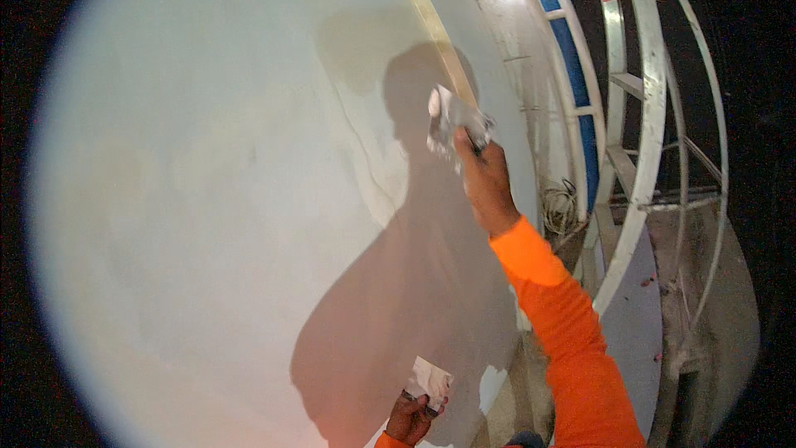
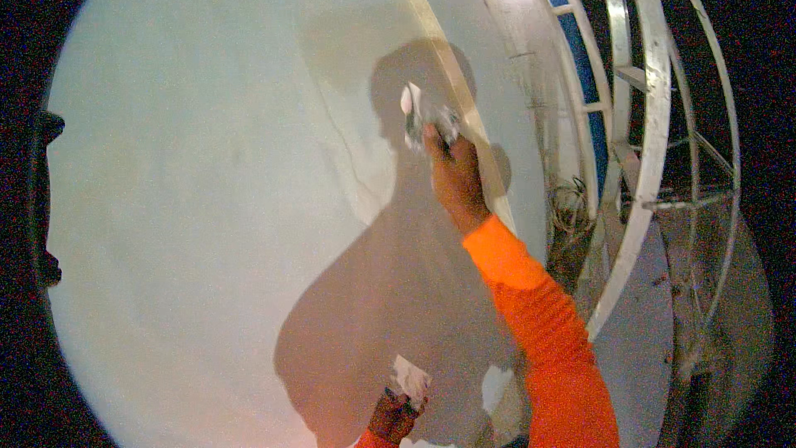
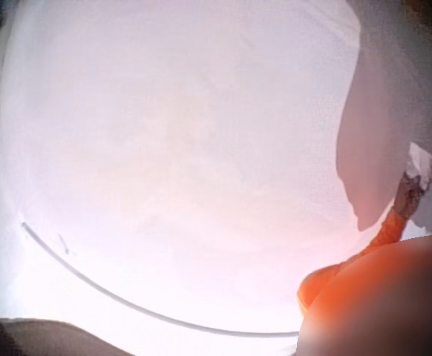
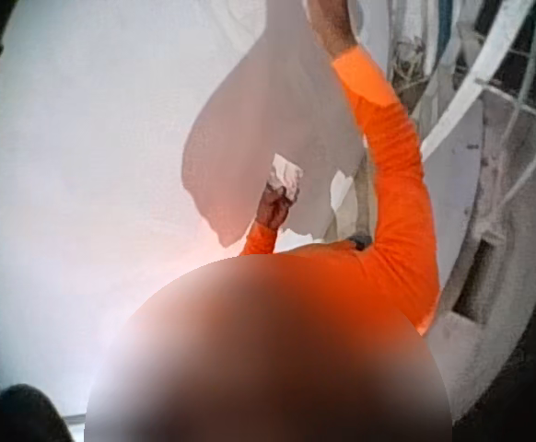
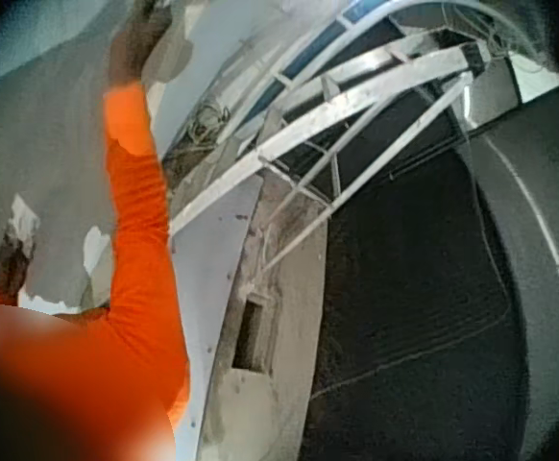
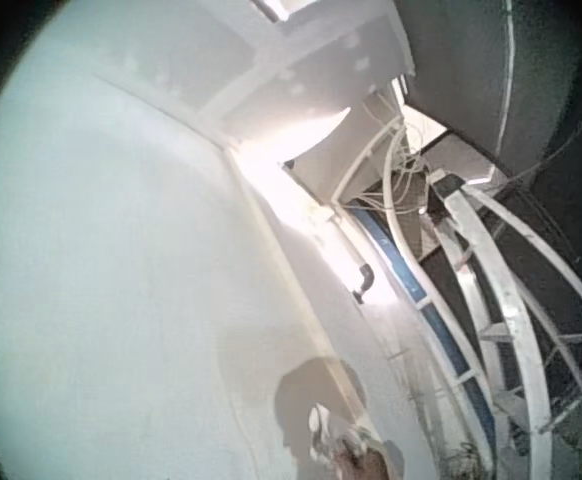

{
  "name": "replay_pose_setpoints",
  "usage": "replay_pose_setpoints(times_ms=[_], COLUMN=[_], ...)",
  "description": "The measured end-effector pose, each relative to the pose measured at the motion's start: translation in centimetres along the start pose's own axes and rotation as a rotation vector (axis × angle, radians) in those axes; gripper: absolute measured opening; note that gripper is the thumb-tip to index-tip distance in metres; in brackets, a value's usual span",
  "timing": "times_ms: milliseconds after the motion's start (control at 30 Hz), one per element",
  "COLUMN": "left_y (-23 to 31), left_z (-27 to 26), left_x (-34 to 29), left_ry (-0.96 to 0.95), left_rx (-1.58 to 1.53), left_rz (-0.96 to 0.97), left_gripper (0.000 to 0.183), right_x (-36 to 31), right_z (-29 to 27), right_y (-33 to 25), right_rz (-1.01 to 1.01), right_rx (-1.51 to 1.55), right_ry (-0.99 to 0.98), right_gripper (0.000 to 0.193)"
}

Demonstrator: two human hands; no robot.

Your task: The person applies joint compound to a wall corner using a putty knife and a hawk. They repeatedly scoop compound from the hawk and spread it along the corner, smoothing the surface. The person briefly steps down to reload the hawk from a container on the floor, then continues applying and smoothing the compound.

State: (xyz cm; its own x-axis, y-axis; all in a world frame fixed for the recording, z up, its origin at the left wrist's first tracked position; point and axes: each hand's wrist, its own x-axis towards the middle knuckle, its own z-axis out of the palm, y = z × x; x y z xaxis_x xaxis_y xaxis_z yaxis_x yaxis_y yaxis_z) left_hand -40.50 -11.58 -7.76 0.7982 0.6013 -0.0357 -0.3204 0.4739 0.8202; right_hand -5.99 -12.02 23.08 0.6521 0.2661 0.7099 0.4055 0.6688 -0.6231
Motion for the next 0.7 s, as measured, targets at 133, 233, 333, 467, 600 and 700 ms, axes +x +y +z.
replay_pose_setpoints(times_ms=[133,233,333,467,600,700], left_y=[0.5,1.0,1.4,1.6,1.2,0.7], left_z=[1.6,2.5,2.6,2.0,1.8,2.0], left_x=[3.0,5.0,5.1,5.2,5.1,5.2], left_ry=[-0.108,-0.434,0.013,-0.010,0.007,0.164], left_rx=[-0.283,-0.357,-0.277,-0.224,-0.254,-0.249], left_rz=[0.081,0.254,0.153,0.198,0.170,0.154], left_gripper=[0.054,0.062,0.065,0.065,0.066,0.066], right_x=[9.1,14.1,16.6,16.5,16.3,16.7], right_z=[3.7,7.2,9.9,10.9,11.1,12.1], right_y=[-0.4,-1.3,-1.8,-1.1,0.0,0.4], right_rz=[-0.272,-0.485,-0.608,-0.711,-0.868,-0.921], right_rx=[-0.273,-0.295,-0.217,-0.352,-0.395,-0.479], right_ry=[-0.130,-0.151,-0.192,-0.353,-0.226,-0.134], right_gripper=[0.040,0.035,0.037,0.041,0.045,0.050])
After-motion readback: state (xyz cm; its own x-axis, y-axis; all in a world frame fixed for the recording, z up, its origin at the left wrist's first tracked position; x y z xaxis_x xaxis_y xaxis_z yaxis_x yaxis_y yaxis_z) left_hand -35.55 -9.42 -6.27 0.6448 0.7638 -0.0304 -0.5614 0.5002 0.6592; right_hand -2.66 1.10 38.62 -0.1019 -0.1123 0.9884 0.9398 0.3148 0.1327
